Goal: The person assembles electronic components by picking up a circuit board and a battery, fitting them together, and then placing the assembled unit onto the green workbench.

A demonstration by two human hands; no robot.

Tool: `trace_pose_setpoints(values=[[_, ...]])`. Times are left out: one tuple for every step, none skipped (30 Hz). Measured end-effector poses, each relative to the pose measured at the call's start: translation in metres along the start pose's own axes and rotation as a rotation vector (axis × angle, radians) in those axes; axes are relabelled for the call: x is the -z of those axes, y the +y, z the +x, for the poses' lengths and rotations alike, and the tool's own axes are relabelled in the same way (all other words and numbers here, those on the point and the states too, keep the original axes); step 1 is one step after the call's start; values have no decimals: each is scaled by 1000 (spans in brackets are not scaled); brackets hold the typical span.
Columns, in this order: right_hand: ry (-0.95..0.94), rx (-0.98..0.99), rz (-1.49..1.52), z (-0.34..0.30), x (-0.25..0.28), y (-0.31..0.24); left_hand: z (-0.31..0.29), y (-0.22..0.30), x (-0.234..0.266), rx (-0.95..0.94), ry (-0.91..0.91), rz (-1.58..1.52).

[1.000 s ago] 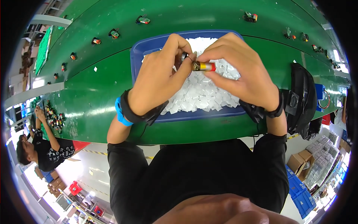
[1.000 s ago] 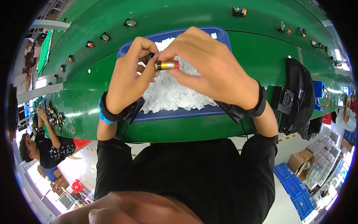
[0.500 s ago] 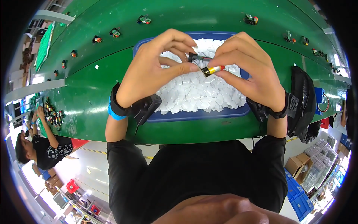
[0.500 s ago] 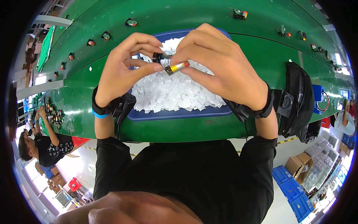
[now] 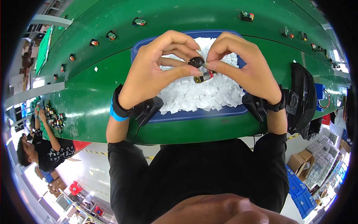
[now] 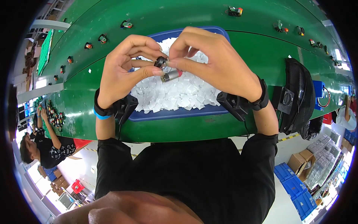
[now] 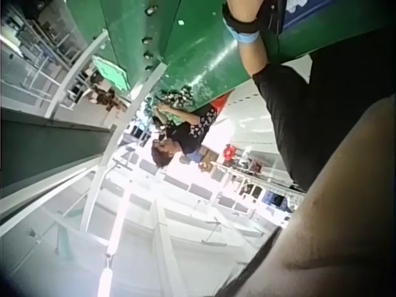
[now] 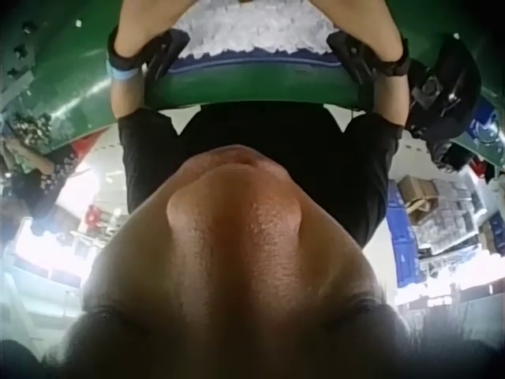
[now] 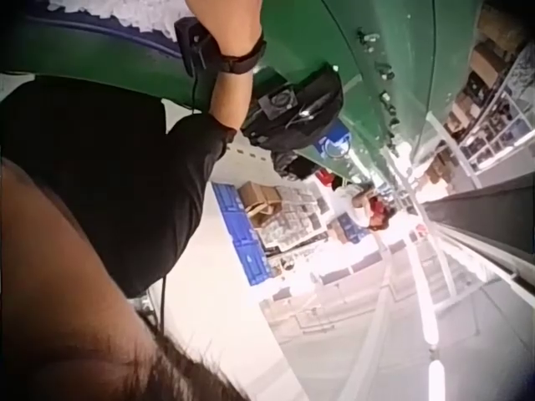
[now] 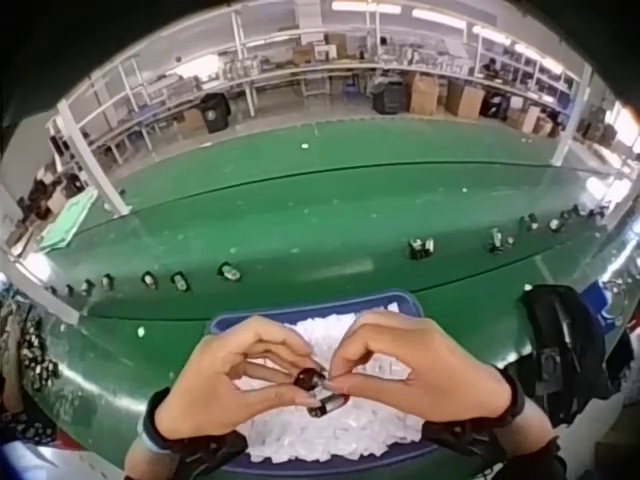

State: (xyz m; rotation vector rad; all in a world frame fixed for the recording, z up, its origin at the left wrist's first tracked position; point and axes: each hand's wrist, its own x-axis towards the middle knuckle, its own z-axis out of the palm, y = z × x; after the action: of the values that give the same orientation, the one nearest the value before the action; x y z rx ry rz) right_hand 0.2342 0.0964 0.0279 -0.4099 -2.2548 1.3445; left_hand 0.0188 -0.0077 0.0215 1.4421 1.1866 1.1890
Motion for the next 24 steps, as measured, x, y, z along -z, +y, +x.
trace_pose_setpoints(values=[[-17,4,-15,-1,0,-1,0,0,0,4,0,-2],[-34,7,-30,-1,0,-2,0,0,0,3,-1,-2],[-50,11,-46,-2,0,-3,0,1,1,26,-7,11],[-50,12,-46,-2,-1,-3,0,1,2,50,-12,25],[-53,49,-49,-3,-2,-4,0,2,2,75,-17,38],[-56,87,-51,-3,-3,-4,0,2,2,75,-17,38],[-59,125,-53,-3,-5,-4,0,4,2,95,-34,16],[-60,125,-52,-2,-6,-3,0,5,1,116,-51,-7],[-22,22,116,-2,-7,-3,0,6,2,137,-70,-29],[15,-81,284,-2,-9,-3,-1,7,2,138,-70,-29],[53,-185,451,-2,-11,-2,-2,8,4,94,-106,-20],[54,-186,451,-2,-13,-2,-2,8,5,49,-142,-12],[73,-202,455,-3,-15,-3,-3,8,6,5,-178,-4],[86,-217,460,-3,-17,-4,-3,7,6,5,-173,-4],[100,-233,464,-3,-18,-4,-2,4,5,-1,-148,-43],[96,-232,463,-3,-18,-4,0,1,5,-8,-122,-83],[191,-100,276,-3,-17,-4,1,-1,6,-16,-98,-122],[283,34,89,-3,-16,-3,2,-2,7,-17,-94,-123],[376,164,-100,-4,-16,-2,4,-4,10,28,-75,-188],[377,163,-100,-3,-14,-4,5,-5,11,73,-56,-253],[336,311,-342,-2,-11,-6,5,-6,12,118,-36,-318],[289,457,-583,0,-8,-9,5,-7,12,119,-39,-319],[236,601,-823,1,-6,-10,5,-8,12,139,-10,-343],[239,596,-825,1,-7,-8,5,-8,11,160,16,-367]])
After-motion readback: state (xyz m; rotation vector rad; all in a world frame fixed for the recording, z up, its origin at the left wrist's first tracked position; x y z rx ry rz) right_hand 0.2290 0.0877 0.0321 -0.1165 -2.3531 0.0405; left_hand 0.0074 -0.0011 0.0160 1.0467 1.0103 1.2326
